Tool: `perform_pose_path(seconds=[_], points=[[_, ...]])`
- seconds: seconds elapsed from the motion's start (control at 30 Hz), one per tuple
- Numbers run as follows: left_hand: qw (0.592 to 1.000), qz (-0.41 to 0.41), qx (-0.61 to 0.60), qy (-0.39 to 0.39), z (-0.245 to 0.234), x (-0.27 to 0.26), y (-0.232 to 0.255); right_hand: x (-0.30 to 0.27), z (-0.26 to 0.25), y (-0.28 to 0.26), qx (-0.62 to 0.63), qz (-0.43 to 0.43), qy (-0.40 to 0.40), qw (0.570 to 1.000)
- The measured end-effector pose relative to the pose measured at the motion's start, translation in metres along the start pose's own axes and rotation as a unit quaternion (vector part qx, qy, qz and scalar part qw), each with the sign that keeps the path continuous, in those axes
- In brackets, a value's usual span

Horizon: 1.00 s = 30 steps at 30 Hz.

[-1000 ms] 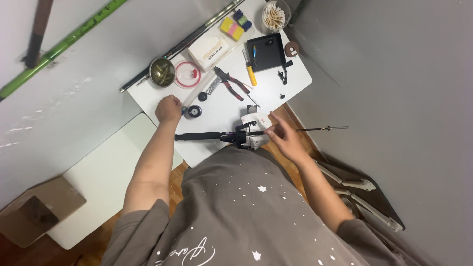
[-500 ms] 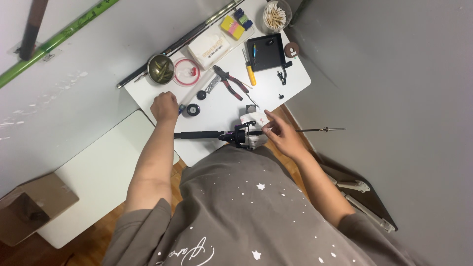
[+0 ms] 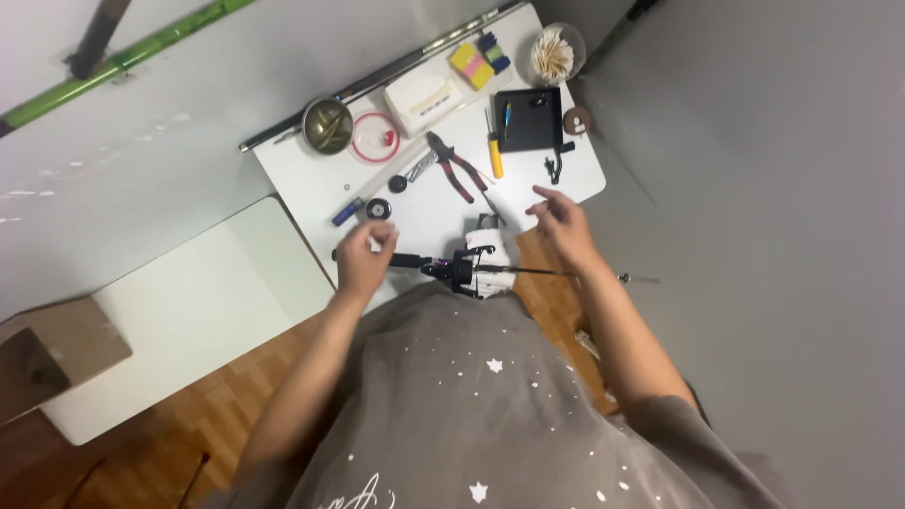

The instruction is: Repairing and adjusting a fishing reel on a rod using tools and maintenance supplies.

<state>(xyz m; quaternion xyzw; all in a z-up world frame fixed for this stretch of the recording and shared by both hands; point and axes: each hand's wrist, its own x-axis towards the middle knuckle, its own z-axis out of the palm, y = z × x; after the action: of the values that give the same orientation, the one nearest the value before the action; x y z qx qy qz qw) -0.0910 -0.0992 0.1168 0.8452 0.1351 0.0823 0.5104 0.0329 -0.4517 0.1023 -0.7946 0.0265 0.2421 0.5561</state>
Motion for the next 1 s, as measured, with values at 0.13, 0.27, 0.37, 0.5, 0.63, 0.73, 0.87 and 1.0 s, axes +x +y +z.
perform_pose_path(seconds=[0.13,0.27,0.37,0.5,0.63,0.73,0.87,1.0], points=[[0.999,-0.048,-0.005,-0.003,-0.009,-0.037,0.01,0.072,-0.029,0.004,-0.009,-0.009,0.043,0.999],[0.995,0.02,0.091,0.023,-0.018,-0.069,-0.012,0.149,-0.048,0.017,-0.17,-0.067,0.099,0.978],[0.992,-0.034,0.123,0.02,-0.028,-0.097,-0.023,0.191,-0.053,0.008,-0.277,-0.174,0.103,0.939],[0.978,-0.133,0.154,0.041,-0.042,-0.147,-0.057,0.259,-0.06,0.016,-0.348,-0.256,0.107,0.896],[0.949,-0.237,0.209,0.025,-0.048,-0.19,-0.083,0.289,-0.05,-0.013,-0.33,-0.163,0.086,0.926],[0.919,-0.348,0.187,0.015,-0.055,-0.213,-0.08,0.316,-0.048,0.002,-0.339,-0.155,0.056,0.926],[0.916,-0.357,0.182,0.008,-0.057,-0.228,-0.086,0.355,-0.052,0.038,-0.367,-0.207,0.068,0.904],[0.916,-0.357,0.182,0.02,-0.064,-0.222,-0.082,0.368,-0.055,0.041,-0.413,-0.201,0.052,0.886]])
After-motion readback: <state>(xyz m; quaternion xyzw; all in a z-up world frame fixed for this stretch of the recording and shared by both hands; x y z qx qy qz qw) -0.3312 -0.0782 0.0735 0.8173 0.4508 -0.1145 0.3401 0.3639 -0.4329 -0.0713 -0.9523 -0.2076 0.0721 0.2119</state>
